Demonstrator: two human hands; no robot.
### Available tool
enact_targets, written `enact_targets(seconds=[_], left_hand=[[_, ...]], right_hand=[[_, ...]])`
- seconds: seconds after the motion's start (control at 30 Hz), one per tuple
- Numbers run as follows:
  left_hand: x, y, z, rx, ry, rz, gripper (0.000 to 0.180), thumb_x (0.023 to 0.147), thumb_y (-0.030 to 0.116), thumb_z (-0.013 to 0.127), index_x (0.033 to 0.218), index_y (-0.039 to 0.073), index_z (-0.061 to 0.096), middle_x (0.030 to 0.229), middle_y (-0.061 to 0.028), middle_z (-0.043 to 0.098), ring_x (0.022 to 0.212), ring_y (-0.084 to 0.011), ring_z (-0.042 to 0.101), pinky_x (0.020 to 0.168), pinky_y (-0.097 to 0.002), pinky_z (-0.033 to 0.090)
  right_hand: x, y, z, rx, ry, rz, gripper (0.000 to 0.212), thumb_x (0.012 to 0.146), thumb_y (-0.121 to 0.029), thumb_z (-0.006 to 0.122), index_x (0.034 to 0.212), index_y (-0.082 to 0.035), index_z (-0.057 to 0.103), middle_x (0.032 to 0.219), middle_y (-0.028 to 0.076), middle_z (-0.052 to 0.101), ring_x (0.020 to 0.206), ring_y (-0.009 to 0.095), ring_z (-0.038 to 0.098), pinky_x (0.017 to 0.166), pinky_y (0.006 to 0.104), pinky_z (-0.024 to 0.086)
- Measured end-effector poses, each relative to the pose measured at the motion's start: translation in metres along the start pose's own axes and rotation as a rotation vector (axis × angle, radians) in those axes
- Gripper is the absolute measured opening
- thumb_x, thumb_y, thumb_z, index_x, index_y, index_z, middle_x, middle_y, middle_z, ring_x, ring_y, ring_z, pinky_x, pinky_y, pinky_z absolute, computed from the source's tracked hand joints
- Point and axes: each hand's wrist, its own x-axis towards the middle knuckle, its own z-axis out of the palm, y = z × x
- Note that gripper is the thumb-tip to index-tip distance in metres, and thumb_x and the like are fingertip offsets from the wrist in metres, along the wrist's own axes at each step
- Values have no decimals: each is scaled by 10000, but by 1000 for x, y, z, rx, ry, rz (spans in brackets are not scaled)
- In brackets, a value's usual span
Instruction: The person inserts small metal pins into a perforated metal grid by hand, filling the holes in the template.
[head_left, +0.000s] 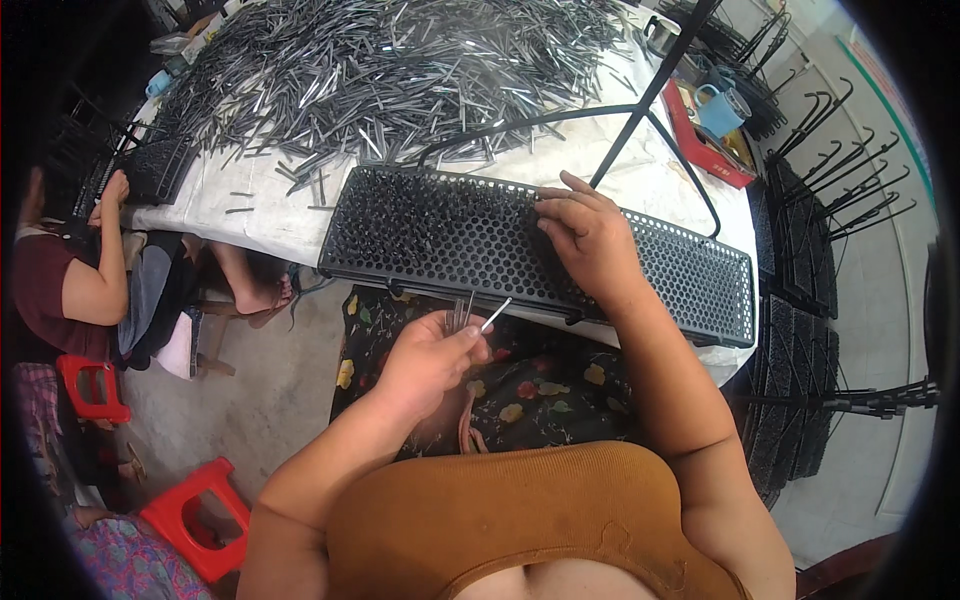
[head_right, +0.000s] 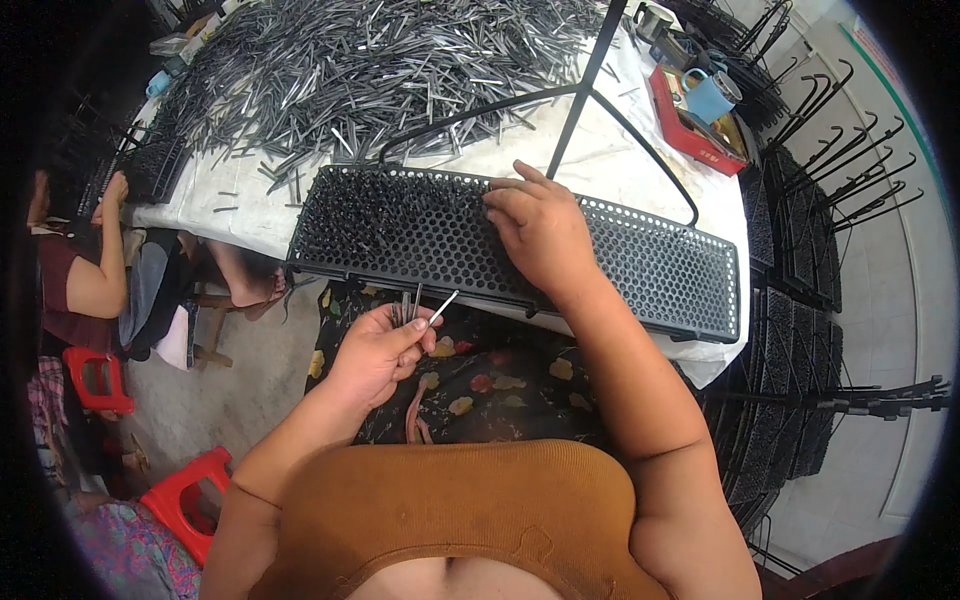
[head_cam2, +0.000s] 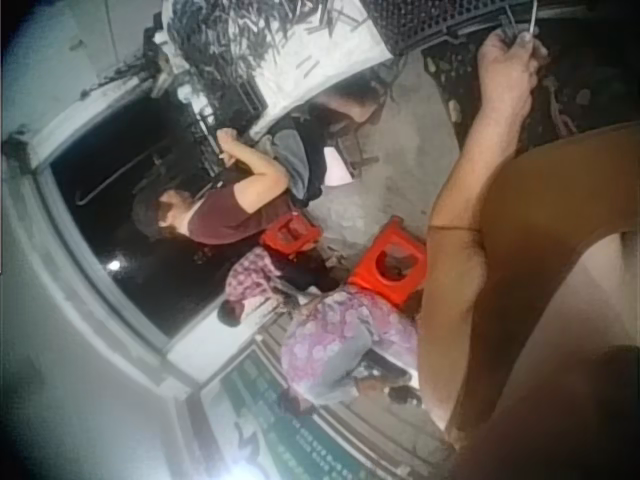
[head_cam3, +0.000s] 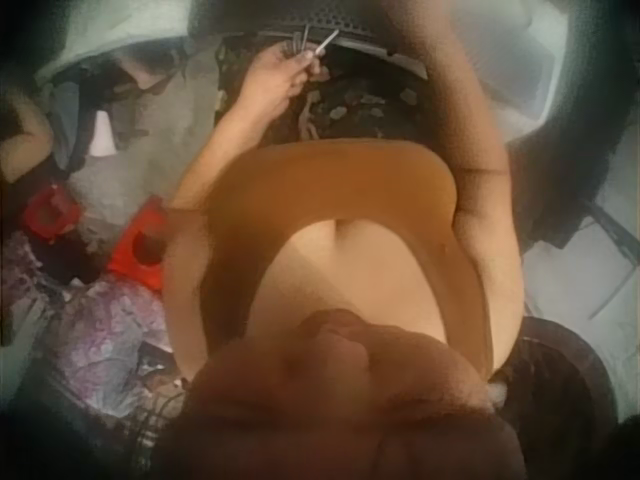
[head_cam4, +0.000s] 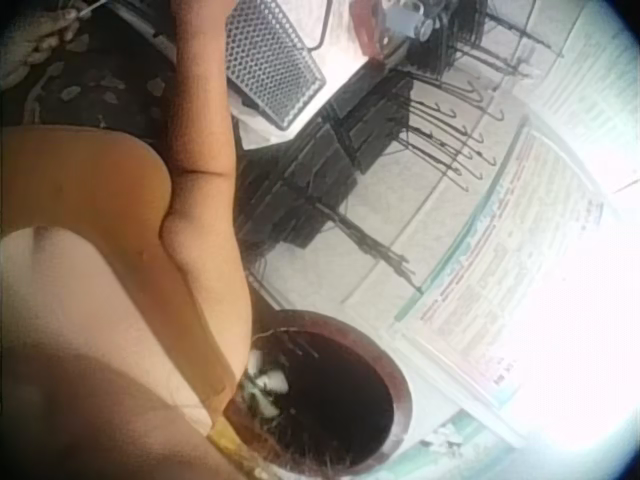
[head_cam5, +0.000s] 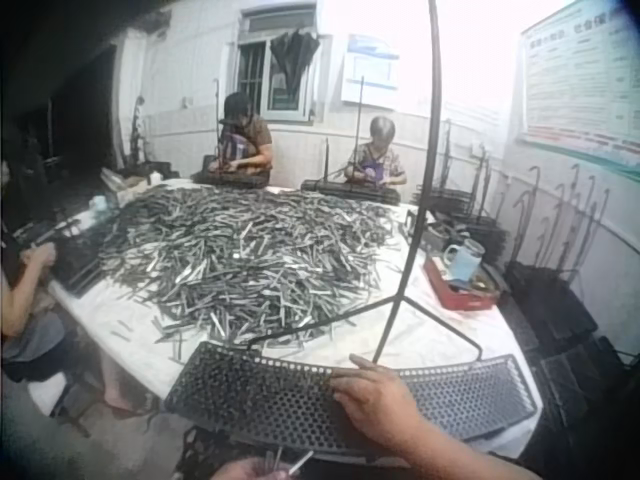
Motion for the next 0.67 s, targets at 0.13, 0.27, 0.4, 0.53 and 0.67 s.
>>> enact_targets(seconds=[0.13, 0.27, 0.4, 0.53, 0.67], left_hand=[[0, 0, 1, -10, -7, 6, 119, 926, 72, 552, 1014, -6, 575, 761, -47, 576, 539, -34, 418, 414, -143, 285], [1, -1, -1, -17, -8, 7, 118, 928, 69, 548, 1012, -9, 575, 763, -49, 578, 538, -35, 418, 412, -144, 288], [1, 0, -1, 4, -3, 13, 112, 929, 64, 545, 1008, -8, 576, 763, -51, 580, 535, -34, 417, 412, -144, 290], [2, 0, -3, 28, -16, 7, 98, 921, 103, 559, 996, 43, 578, 756, -30, 605, 541, -28, 419, 437, -164, 273], [3, 1, -3, 19, -19, 10, 102, 921, 106, 562, 1002, 45, 577, 768, -30, 610, 533, -28, 419, 437, -163, 279]], right_hand=[[5, -10, 1, -107, -36, -48, 203, 714, -82, 705, 908, -62, 653, 1059, 79, 659, 1141, 339, 549, 931, 431, 450], [10, -20, 7, -211, -25, 7, 209, 688, -57, 707, 877, -44, 618, 1066, 103, 639, 1140, 345, 521, 940, 433, 431], [12, -14, 11, -160, -16, 40, 186, 679, -26, 699, 825, -37, 585, 1033, 119, 643, 1065, 350, 544, 908, 423, 440], [17, -10, 7, -5, -25, 82, 170, 684, -26, 681, 825, -40, 589, 929, 138, 629, 1009, 356, 548, 871, 433, 444], [20, -14, 1, 53, 94, 151, 185, 678, -19, 684, 831, -39, 581, 904, 142, 630, 973, 352, 554, 849, 424, 448]])
